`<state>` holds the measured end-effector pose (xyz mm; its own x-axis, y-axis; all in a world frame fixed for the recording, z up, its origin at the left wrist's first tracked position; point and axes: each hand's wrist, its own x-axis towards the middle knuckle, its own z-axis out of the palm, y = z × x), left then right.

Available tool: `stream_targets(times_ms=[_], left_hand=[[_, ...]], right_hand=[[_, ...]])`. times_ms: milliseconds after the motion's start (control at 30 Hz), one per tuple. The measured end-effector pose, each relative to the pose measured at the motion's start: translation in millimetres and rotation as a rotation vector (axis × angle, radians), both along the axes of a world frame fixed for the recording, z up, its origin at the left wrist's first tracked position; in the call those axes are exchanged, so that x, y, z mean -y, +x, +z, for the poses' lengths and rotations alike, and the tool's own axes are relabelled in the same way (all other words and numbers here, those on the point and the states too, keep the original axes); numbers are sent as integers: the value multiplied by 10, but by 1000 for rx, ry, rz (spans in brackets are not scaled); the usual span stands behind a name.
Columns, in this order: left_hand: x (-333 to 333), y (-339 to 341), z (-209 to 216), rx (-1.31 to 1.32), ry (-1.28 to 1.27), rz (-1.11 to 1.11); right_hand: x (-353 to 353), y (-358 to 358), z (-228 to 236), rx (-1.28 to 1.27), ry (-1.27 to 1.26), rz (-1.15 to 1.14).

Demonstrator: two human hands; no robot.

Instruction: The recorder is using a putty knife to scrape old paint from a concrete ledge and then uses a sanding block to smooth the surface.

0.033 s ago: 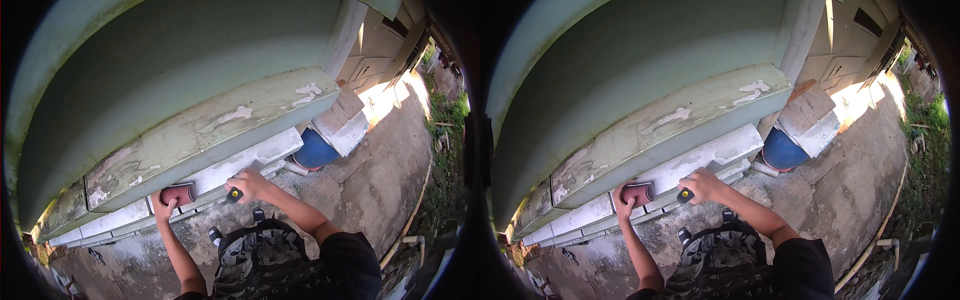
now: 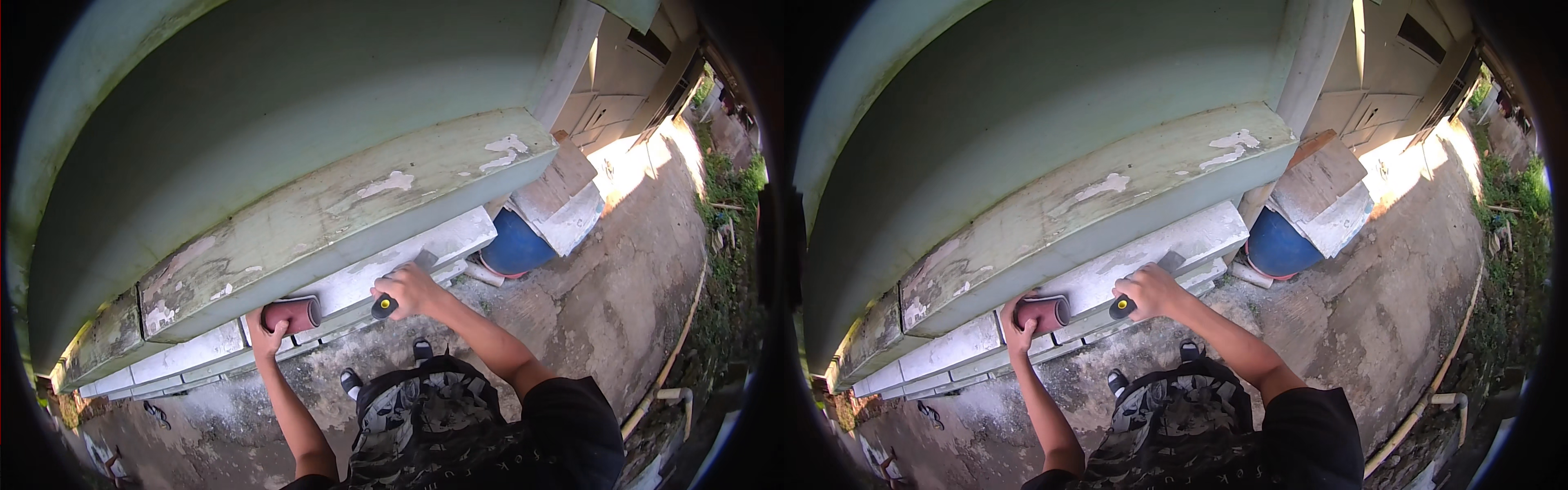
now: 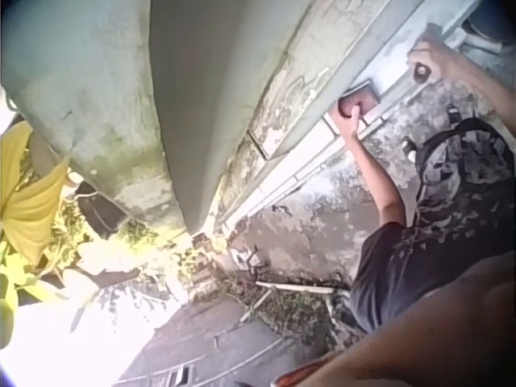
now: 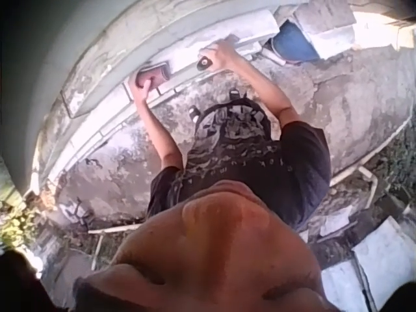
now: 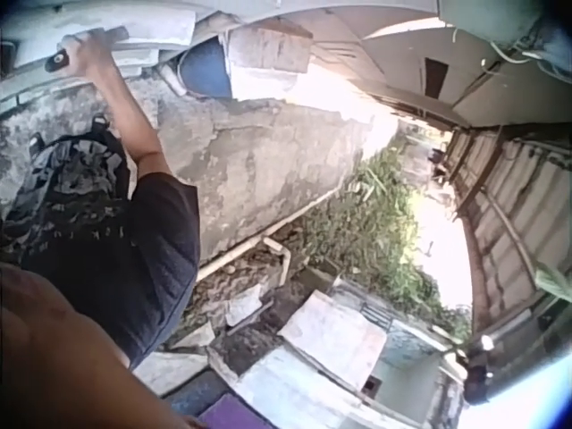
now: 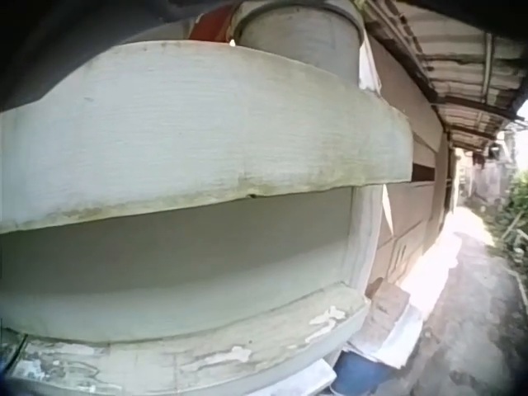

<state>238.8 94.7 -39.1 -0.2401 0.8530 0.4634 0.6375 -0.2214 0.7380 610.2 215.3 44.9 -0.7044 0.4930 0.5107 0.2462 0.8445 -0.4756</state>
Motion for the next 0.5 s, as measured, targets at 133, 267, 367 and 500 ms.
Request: stream_targets(times_ms=[133, 267, 367, 500], left_hand=[[20, 17, -6, -39, 26, 20], [56, -54, -115, 22, 18, 86], [-23, 5, 30, -27, 29, 8], [26, 0, 74, -30, 20, 23]], right_hand=[[-101, 0, -27, 27, -2, -62], [25, -108, 145, -102, -34, 96], [22, -159, 104, -121, -43, 52], [114, -211, 169, -165, 8, 181]])
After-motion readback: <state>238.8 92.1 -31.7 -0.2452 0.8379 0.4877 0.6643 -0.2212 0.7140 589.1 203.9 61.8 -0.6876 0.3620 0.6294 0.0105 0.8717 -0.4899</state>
